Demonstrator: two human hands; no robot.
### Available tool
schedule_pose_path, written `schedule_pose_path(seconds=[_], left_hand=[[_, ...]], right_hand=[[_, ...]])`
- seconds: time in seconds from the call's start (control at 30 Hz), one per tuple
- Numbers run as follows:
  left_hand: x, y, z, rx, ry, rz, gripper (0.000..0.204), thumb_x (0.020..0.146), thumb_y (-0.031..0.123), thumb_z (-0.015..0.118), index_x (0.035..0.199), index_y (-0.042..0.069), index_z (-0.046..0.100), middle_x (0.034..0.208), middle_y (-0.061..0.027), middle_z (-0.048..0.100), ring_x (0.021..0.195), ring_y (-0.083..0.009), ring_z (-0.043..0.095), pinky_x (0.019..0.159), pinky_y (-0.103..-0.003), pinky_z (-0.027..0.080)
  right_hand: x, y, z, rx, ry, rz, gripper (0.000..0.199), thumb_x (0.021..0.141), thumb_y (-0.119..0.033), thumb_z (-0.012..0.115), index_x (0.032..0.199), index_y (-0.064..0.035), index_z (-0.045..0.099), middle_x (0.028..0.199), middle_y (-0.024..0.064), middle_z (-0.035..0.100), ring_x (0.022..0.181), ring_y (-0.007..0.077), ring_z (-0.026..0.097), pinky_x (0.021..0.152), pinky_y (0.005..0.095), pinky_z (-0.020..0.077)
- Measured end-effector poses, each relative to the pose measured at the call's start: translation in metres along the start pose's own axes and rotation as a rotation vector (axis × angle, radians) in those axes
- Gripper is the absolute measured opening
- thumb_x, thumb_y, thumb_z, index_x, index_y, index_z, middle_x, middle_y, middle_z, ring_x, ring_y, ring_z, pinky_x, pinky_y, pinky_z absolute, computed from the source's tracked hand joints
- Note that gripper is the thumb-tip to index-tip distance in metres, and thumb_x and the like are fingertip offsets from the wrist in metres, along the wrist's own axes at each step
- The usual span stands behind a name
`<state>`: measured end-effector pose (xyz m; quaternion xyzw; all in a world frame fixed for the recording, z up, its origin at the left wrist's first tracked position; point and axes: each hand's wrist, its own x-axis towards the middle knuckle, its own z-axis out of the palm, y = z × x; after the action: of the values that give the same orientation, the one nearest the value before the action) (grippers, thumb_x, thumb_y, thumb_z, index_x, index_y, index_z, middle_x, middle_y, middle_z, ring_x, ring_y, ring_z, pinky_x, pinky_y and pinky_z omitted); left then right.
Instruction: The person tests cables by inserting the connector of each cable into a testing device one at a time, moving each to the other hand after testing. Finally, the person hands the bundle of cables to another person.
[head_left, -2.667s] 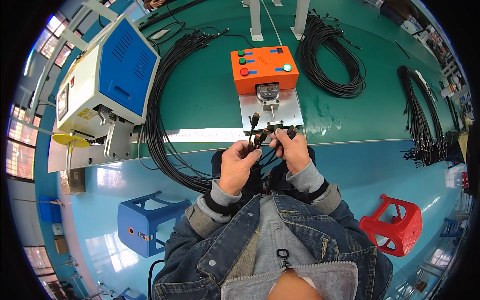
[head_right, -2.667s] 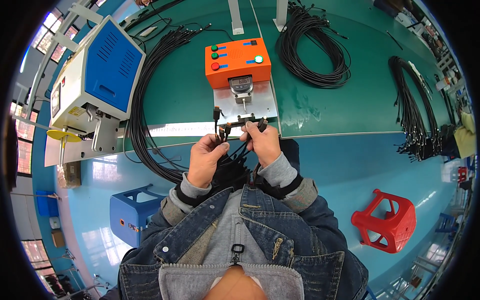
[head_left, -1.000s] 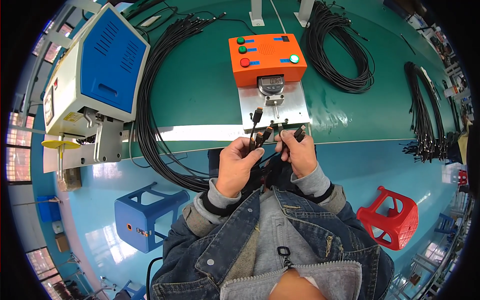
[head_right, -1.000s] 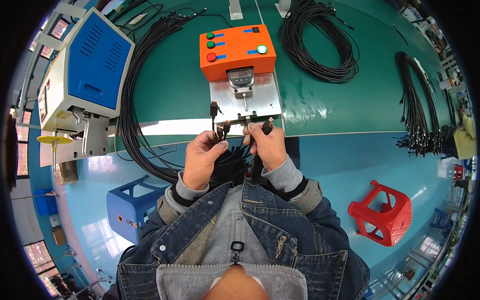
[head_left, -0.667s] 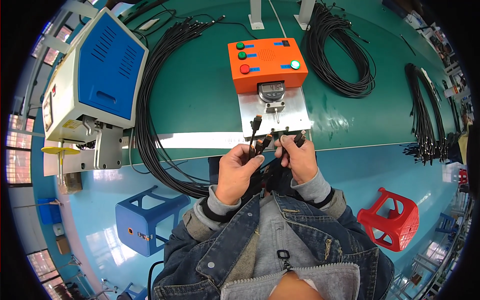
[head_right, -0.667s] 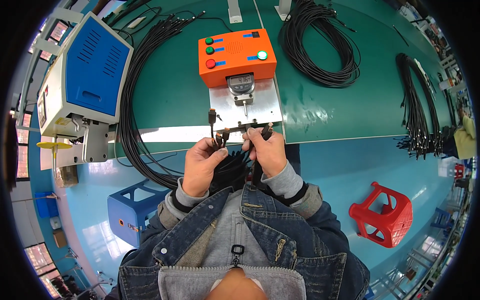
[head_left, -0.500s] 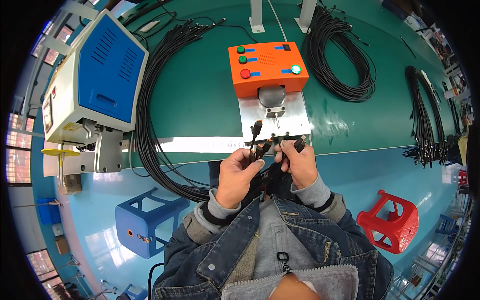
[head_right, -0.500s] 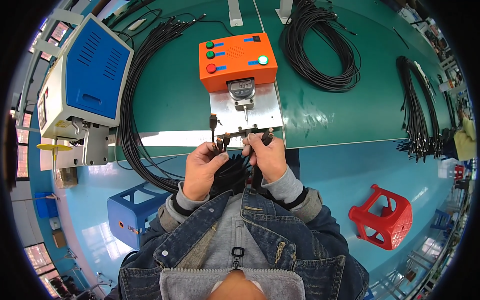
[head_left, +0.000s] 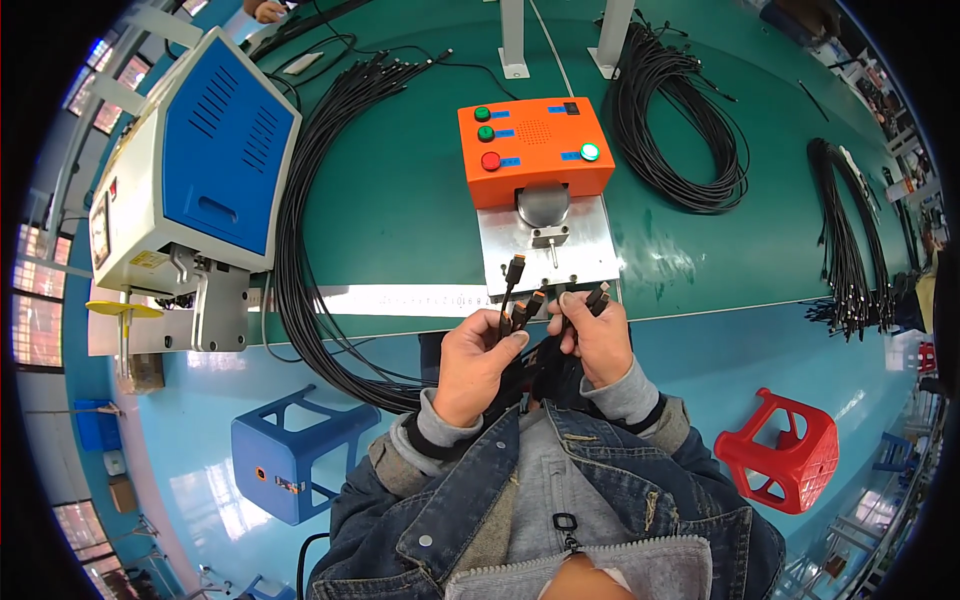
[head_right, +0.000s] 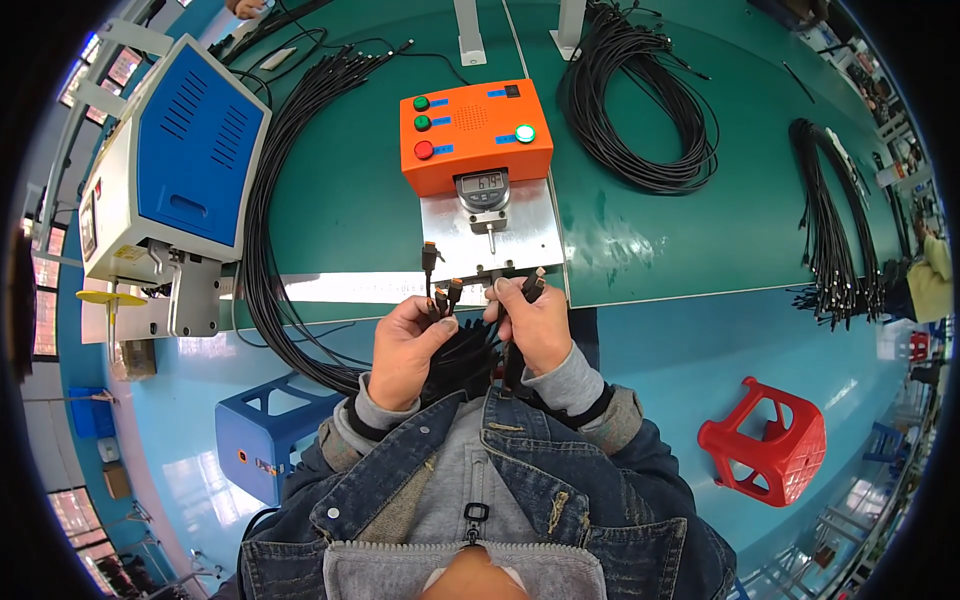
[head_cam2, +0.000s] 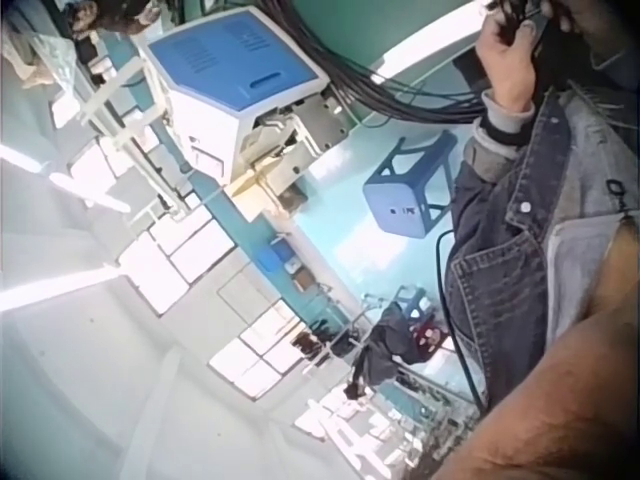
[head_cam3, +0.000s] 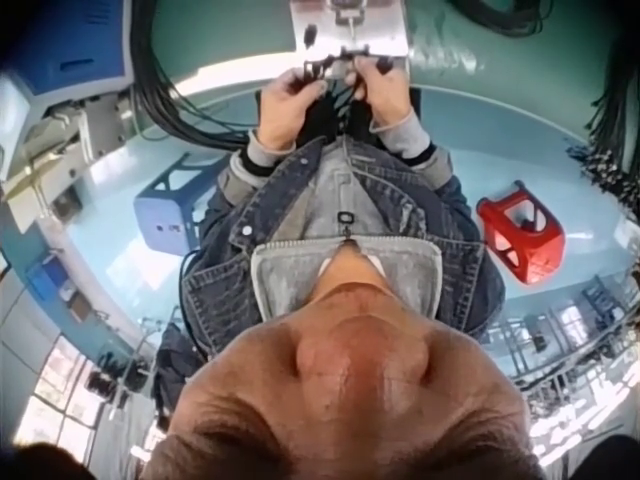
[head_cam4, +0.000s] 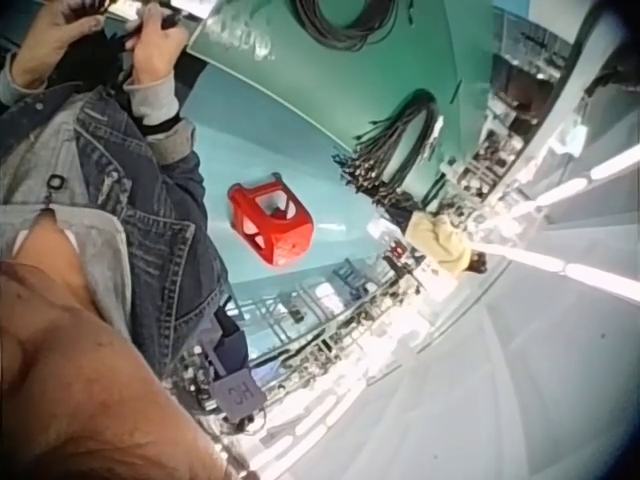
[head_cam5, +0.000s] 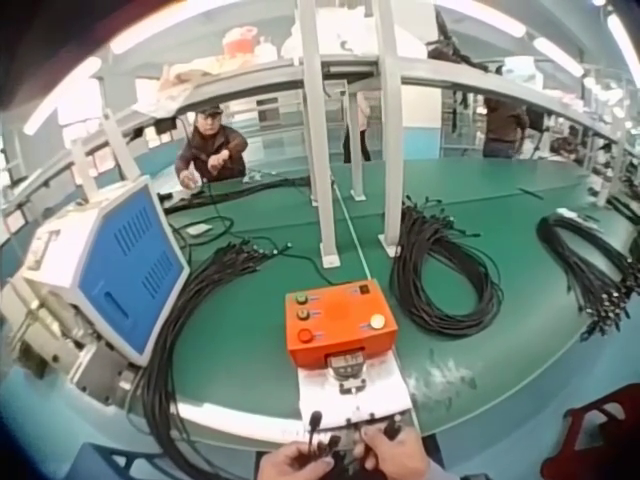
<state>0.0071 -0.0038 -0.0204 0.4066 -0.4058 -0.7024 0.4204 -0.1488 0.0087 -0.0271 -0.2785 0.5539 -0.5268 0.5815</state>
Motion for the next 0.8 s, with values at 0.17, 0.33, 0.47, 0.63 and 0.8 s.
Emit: schedule_pose_path(seconds=[0.17, 0.33, 0.47, 0.63, 0.8], left_hand=[[-0.002, -0.001, 0.000, 0.020, 0.007, 0.004, 0.010, 0.074, -0.003, 0.057, 0.081, 0.000, 0.052, 0.076, -0.0008, 0.054, 0.070, -0.0067, 0.049, 0.065, -0.019, 0.040], [-0.003, -0.002, 0.004, 0.023, 0.040, 0.058, 0.006, 0.073, -0.001, 0.058, 0.077, 0.000, 0.052, 0.068, 0.0030, 0.051, 0.059, -0.0024, 0.043, 0.053, -0.017, 0.034], [-0.004, -0.004, 0.005, 0.044, 0.041, 0.059, 0.007, 0.073, 0.000, 0.058, 0.077, 0.000, 0.053, 0.067, 0.0032, 0.051, 0.059, -0.0021, 0.043, 0.052, -0.017, 0.034], [-0.004, -0.011, 0.003, 0.104, 0.038, 0.057, 0.008, 0.073, 0.000, 0.059, 0.078, 0.000, 0.053, 0.067, 0.0030, 0.051, 0.058, -0.0022, 0.043, 0.052, -0.017, 0.035], [-0.005, -0.019, 0.008, 0.097, -0.005, 0.039, 0.008, 0.073, 0.000, 0.059, 0.079, 0.000, 0.052, 0.070, 0.0015, 0.053, 0.062, -0.0037, 0.046, 0.056, -0.018, 0.037]], right_hand=[[-0.003, -0.002, -0.002, -0.028, -0.025, 0.016, 0.025, 0.083, -0.021, 0.049, 0.077, 0.0009, 0.058, 0.061, 0.0048, 0.057, 0.045, 0.0066, 0.045, 0.042, 0.0188, 0.0347], [-0.008, 0.003, -0.019, -0.052, -0.189, -0.082, 0.024, 0.082, -0.020, 0.048, 0.079, 0.0016, 0.058, 0.068, 0.0065, 0.059, 0.058, 0.0089, 0.050, 0.051, 0.0228, 0.0387], [-0.015, -0.001, -0.028, -0.176, -0.233, -0.511, 0.021, 0.081, -0.015, 0.049, 0.081, 0.0034, 0.058, 0.075, 0.0085, 0.060, 0.067, 0.0105, 0.052, 0.058, 0.0254, 0.0407], [-0.030, -0.021, -0.016, -0.623, 0.186, -1.061, 0.019, 0.080, -0.012, 0.051, 0.086, 0.0047, 0.058, 0.078, 0.0104, 0.059, 0.066, 0.0107, 0.051, 0.059, 0.0236, 0.0412], [-0.030, -0.010, -0.001, -0.306, -0.141, -0.476, 0.017, 0.080, -0.011, 0.051, 0.085, 0.0038, 0.057, 0.074, 0.0077, 0.058, 0.064, 0.0096, 0.051, 0.055, 0.0206, 0.0403]])
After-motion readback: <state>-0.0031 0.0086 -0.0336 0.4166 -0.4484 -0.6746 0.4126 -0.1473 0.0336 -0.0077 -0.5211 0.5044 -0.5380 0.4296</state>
